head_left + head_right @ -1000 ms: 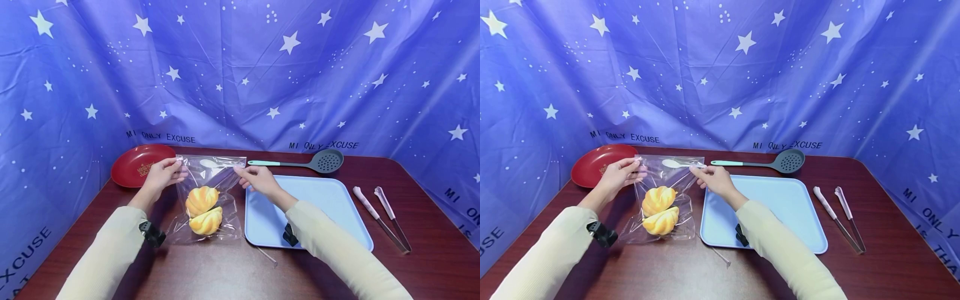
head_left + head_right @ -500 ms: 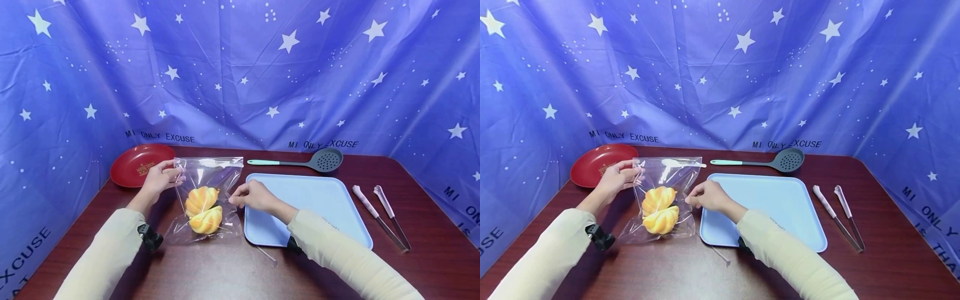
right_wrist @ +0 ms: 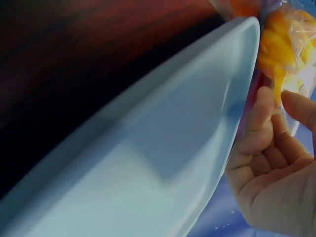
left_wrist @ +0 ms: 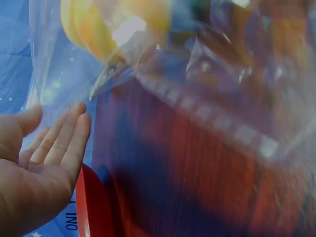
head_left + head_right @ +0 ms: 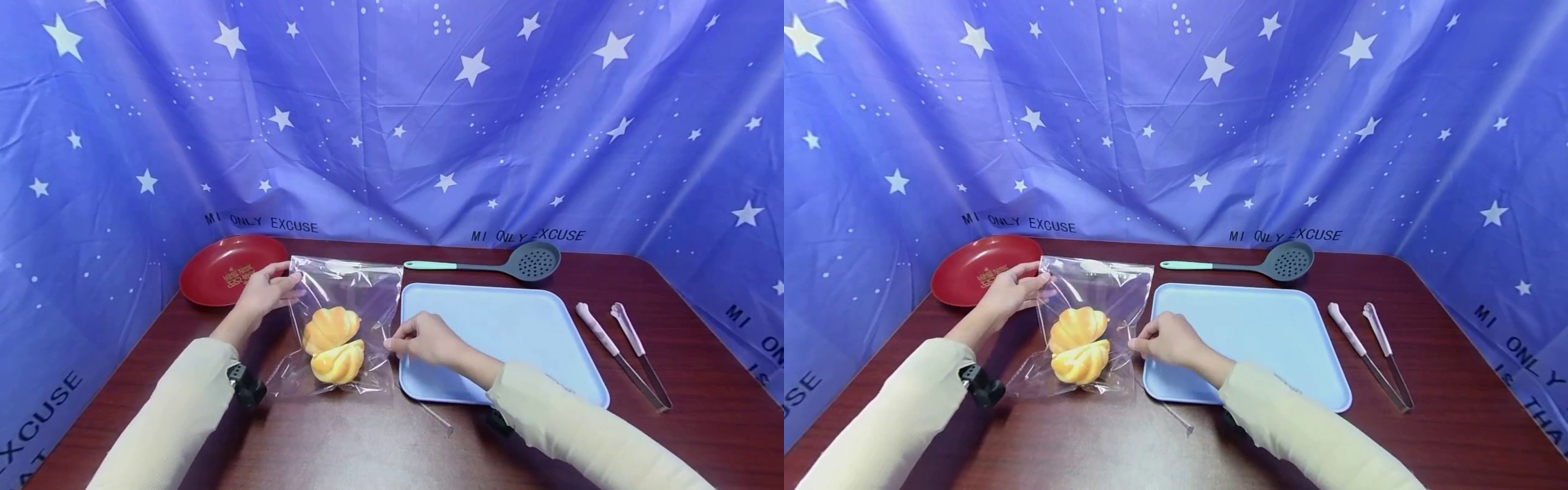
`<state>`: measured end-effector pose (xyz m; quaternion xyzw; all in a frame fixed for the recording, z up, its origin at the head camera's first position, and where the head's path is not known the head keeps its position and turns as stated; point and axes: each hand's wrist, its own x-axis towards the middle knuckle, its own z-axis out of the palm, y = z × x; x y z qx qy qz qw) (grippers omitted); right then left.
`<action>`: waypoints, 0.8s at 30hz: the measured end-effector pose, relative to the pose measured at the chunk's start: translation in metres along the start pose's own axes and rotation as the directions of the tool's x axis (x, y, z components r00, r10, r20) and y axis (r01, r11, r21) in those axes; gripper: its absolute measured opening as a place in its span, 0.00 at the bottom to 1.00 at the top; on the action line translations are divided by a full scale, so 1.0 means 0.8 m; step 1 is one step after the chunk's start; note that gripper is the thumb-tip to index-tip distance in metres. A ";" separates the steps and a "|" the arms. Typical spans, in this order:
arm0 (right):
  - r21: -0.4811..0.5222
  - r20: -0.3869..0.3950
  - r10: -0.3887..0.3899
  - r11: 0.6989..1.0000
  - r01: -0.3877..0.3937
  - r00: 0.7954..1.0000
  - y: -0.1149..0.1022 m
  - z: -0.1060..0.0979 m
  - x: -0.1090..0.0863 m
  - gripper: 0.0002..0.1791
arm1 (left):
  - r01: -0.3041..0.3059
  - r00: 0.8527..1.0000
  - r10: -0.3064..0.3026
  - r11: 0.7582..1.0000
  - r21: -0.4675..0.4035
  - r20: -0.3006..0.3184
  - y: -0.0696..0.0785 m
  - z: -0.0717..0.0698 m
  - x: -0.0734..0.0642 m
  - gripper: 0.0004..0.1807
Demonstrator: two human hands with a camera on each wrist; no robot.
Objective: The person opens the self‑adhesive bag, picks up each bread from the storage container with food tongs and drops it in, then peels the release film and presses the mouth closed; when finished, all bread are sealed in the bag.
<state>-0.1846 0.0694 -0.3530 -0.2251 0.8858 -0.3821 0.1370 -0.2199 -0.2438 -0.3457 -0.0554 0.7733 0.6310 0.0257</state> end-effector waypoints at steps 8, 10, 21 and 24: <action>0.045 0.095 0.021 0.999 -0.026 0.995 -0.010 0.000 -0.022 0.21 | 0.037 0.984 -0.049 0.997 0.071 0.171 -0.007 -0.009 -0.013 0.36; 0.068 0.134 0.015 0.997 -0.025 0.991 -0.010 0.001 -0.029 0.21 | 0.035 0.982 -0.053 0.995 0.098 0.181 -0.007 -0.007 -0.015 0.36; 0.179 0.218 -0.120 0.980 0.081 0.969 -0.006 0.017 -0.051 0.13 | -0.041 0.997 0.034 0.995 0.089 0.076 -0.011 0.008 -0.018 0.35; 0.191 0.228 -0.121 0.979 0.077 0.966 -0.007 0.022 -0.053 0.14 | -0.016 0.999 0.013 0.996 0.091 0.035 -0.014 0.010 -0.020 0.35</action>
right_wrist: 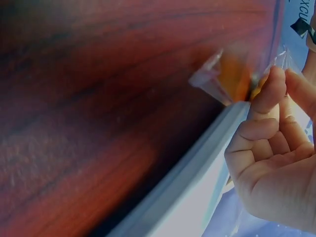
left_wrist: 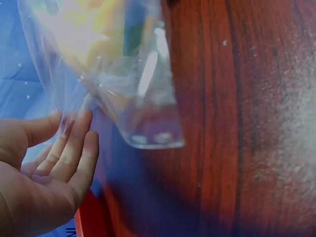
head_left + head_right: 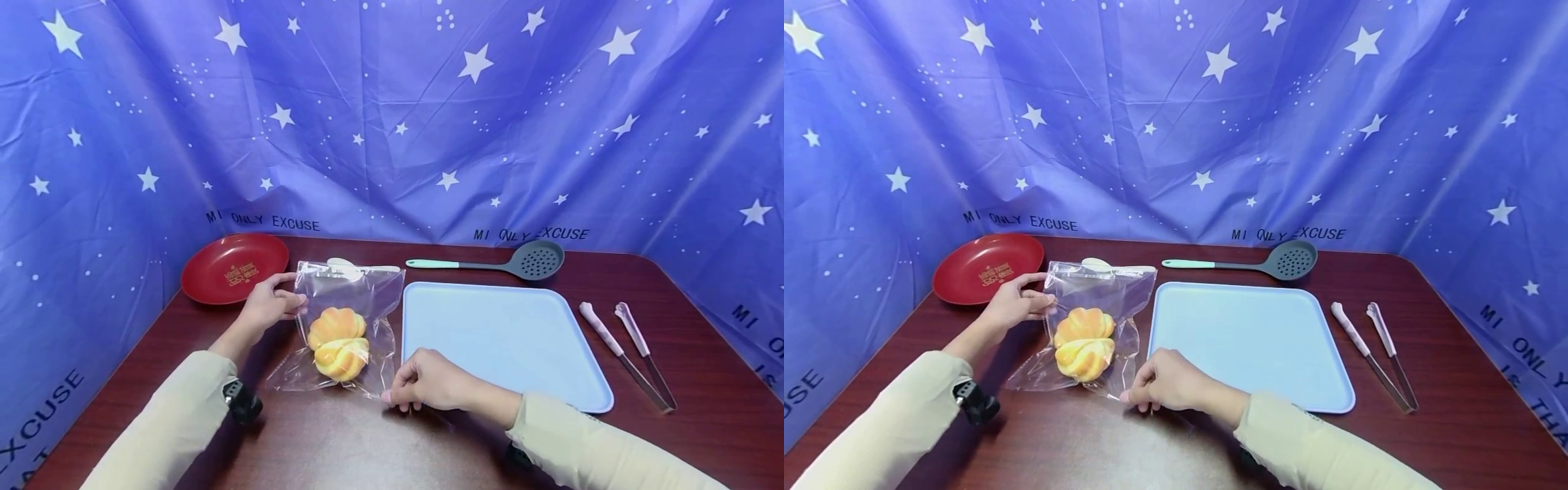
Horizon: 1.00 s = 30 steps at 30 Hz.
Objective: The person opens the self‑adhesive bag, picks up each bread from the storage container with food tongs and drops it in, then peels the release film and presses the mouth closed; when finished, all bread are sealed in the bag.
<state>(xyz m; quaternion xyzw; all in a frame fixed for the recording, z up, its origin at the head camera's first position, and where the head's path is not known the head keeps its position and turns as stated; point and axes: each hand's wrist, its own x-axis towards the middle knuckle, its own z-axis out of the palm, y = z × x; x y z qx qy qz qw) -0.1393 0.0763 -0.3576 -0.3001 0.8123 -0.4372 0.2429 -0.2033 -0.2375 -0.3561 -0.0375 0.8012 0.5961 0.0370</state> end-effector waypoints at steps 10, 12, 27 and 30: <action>-0.047 -0.008 -0.002 0.999 0.001 1.000 -0.003 -0.003 -0.005 0.14 | 0.058 0.998 -0.058 0.998 -0.010 -0.003 -0.001 0.004 -0.003 0.34; -0.045 -0.021 0.001 0.999 -0.002 1.000 -0.004 -0.010 -0.008 0.14 | 0.064 0.998 -0.064 0.998 0.003 -0.003 0.001 0.005 -0.003 0.34; -0.372 -0.329 -0.107 0.928 -0.024 0.938 0.014 -0.093 -0.048 0.10 | -0.199 0.965 0.259 0.824 0.531 -0.041 0.050 0.000 -0.010 0.23; -0.418 -0.405 -0.123 0.906 -0.064 0.906 0.015 -0.110 -0.059 0.11 | -0.235 0.951 0.307 0.782 0.577 -0.027 0.060 0.001 -0.013 0.22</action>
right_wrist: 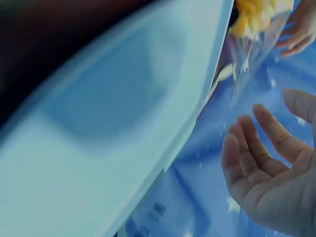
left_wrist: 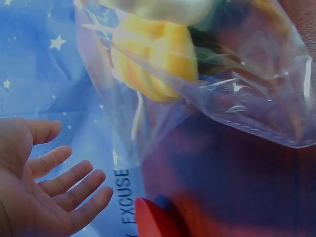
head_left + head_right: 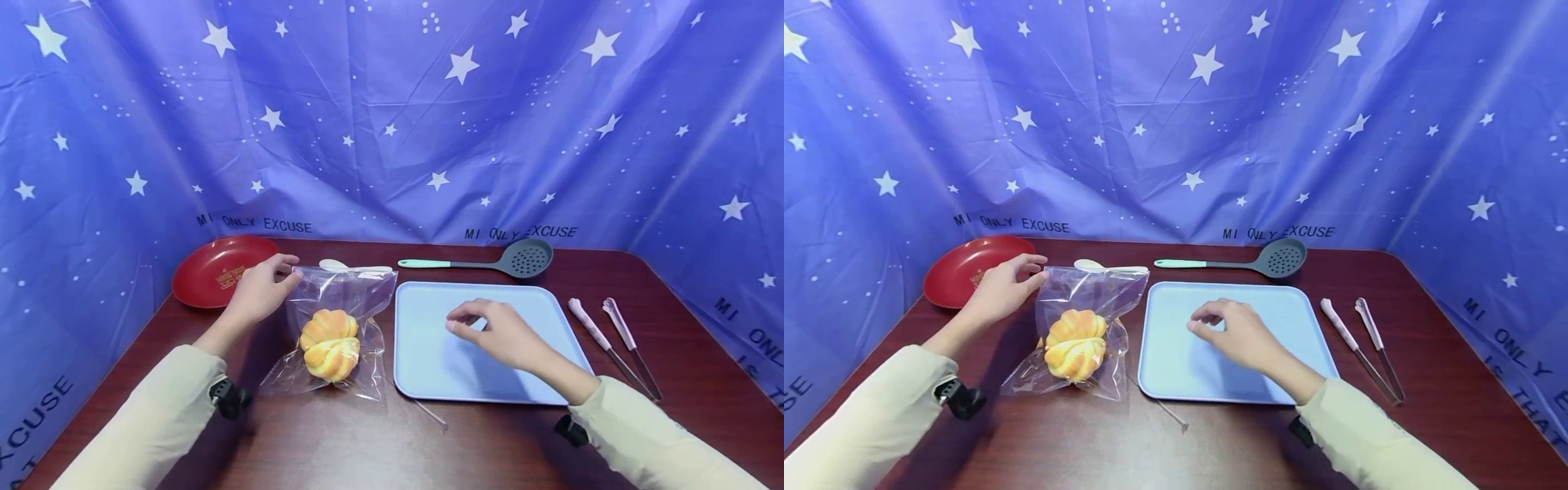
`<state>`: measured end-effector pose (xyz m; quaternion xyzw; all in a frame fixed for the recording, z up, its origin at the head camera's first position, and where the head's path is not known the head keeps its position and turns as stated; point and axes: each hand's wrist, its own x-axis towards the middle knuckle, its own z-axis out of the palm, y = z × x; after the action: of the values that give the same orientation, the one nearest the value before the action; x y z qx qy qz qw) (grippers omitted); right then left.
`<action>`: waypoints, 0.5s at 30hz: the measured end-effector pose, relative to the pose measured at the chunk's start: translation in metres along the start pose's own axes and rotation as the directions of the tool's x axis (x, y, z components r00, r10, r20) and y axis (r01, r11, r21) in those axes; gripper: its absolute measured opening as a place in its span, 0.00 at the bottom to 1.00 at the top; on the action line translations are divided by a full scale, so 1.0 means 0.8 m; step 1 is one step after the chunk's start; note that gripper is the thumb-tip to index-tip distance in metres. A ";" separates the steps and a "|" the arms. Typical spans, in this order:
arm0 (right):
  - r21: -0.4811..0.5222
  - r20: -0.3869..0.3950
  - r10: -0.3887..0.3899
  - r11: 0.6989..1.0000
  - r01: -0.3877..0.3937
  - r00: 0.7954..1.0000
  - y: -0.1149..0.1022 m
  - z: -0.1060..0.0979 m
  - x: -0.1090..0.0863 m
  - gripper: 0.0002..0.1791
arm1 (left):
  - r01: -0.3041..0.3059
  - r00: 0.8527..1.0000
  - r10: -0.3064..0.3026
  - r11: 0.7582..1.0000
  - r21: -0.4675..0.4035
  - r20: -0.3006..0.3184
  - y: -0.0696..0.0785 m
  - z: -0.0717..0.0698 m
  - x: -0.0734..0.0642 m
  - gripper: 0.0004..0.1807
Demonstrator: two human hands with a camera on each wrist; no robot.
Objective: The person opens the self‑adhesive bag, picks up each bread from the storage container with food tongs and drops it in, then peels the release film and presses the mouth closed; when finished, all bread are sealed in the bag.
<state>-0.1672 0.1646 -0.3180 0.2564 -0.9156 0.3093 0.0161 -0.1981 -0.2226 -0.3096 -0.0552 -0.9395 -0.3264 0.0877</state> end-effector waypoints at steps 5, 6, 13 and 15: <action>-0.147 -0.126 0.033 0.988 -0.051 0.991 0.014 -0.030 -0.006 0.16 | -0.047 0.998 0.051 0.993 0.112 -0.027 0.015 -0.006 0.003 0.23; -0.177 -0.148 0.031 0.983 -0.057 0.988 0.017 -0.036 -0.006 0.17 | -0.047 0.998 0.051 0.990 0.133 -0.029 0.018 -0.006 0.004 0.24; -0.307 -0.248 0.040 0.944 -0.118 0.968 0.038 -0.070 -0.005 0.25 | -0.062 0.995 0.082 0.958 0.281 -0.059 0.029 -0.007 0.004 0.29; -0.330 -0.264 0.045 0.934 -0.134 0.963 0.044 -0.077 -0.003 0.27 | -0.073 0.992 0.103 0.945 0.319 -0.078 0.030 -0.007 0.005 0.30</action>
<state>-0.1902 0.2248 -0.2884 0.1657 -0.9569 0.1745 0.1629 -0.1974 -0.2069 -0.2900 -0.0670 -0.9710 -0.1701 0.1538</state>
